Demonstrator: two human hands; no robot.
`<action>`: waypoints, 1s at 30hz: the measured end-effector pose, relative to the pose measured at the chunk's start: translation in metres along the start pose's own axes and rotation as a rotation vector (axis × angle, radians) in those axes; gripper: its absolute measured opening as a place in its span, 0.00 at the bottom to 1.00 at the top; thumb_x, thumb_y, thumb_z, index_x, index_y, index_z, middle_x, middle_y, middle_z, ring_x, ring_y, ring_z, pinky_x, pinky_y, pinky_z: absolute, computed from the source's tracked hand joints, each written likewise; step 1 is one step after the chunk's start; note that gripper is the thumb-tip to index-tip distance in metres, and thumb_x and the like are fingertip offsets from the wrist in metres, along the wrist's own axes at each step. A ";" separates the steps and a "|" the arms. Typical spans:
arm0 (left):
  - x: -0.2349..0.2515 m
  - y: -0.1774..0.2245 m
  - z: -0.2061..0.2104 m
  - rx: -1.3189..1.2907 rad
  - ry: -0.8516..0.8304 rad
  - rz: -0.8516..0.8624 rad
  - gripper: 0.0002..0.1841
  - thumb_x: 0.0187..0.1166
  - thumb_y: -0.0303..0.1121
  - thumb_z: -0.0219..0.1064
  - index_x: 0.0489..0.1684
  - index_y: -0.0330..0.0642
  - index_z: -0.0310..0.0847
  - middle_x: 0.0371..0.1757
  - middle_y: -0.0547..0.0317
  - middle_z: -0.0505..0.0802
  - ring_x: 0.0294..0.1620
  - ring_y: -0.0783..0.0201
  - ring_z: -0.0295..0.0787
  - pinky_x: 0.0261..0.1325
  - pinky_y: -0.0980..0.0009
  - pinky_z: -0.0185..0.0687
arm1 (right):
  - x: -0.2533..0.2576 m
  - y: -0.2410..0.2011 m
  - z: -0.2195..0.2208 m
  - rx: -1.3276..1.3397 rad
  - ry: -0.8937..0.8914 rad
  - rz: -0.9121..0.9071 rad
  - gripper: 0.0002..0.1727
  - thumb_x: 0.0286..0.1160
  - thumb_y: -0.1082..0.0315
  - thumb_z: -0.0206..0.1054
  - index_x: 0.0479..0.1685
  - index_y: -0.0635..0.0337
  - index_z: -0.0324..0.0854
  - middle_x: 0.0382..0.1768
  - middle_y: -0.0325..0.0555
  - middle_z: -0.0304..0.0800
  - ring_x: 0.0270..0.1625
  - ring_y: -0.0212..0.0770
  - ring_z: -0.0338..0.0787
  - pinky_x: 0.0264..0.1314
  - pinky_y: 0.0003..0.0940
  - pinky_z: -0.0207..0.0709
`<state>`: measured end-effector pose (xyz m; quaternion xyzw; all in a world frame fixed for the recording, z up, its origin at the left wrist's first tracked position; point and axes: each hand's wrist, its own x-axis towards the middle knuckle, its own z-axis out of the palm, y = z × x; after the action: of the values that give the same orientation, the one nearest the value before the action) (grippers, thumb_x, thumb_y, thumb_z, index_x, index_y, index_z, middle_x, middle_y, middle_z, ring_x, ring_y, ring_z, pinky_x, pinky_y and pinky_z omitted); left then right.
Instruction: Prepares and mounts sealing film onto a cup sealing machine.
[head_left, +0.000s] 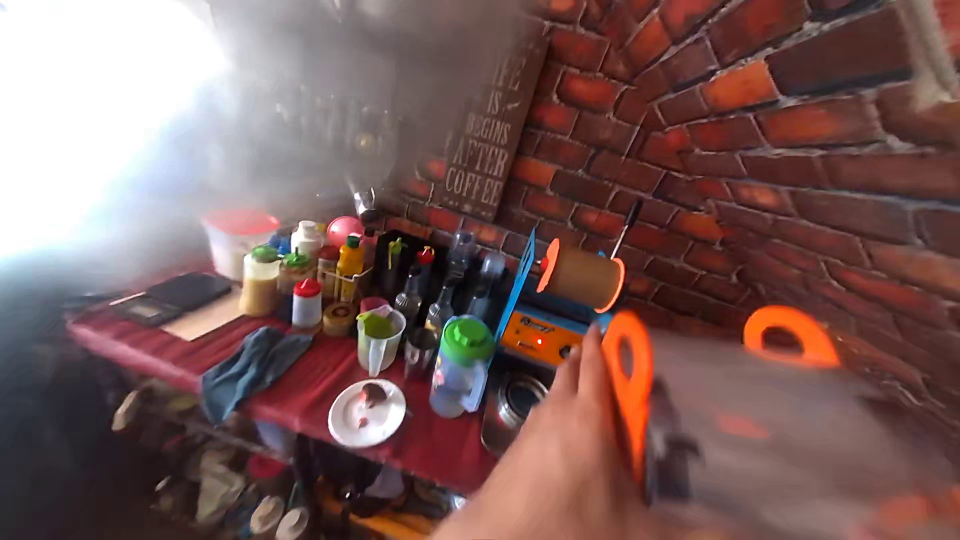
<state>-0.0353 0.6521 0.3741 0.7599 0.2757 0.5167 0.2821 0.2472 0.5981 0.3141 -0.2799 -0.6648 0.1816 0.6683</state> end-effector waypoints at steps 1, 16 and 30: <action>0.036 -0.003 -0.004 0.015 -0.015 0.035 0.63 0.47 0.68 0.83 0.84 0.34 0.64 0.67 0.45 0.87 0.63 0.61 0.88 0.65 0.58 0.86 | 0.039 0.005 0.003 -0.018 0.036 0.005 0.13 0.82 0.54 0.68 0.61 0.35 0.86 0.54 0.22 0.95 0.58 0.23 0.91 0.64 0.28 0.85; 0.408 -0.173 -0.020 -0.191 -0.147 0.123 0.41 0.61 0.45 0.83 0.76 0.43 0.70 0.53 0.56 0.94 0.51 0.64 0.94 0.58 0.58 0.92 | 0.404 0.188 0.014 -0.287 0.059 -0.203 0.39 0.68 0.48 0.77 0.78 0.52 0.66 0.56 0.35 0.87 0.57 0.30 0.89 0.61 0.32 0.87; 0.440 -0.273 0.001 -0.227 -0.395 -0.156 0.19 0.82 0.39 0.66 0.62 0.34 0.80 0.45 0.53 0.93 0.43 0.64 0.92 0.52 0.64 0.88 | 0.421 0.310 0.006 -0.499 0.225 0.253 0.43 0.62 0.50 0.83 0.79 0.53 0.70 0.61 0.53 0.84 0.57 0.48 0.87 0.57 0.54 0.82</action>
<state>0.0688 1.1525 0.4558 0.7861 0.2131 0.3625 0.4531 0.3022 1.0990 0.4537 -0.5346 -0.5706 0.0624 0.6202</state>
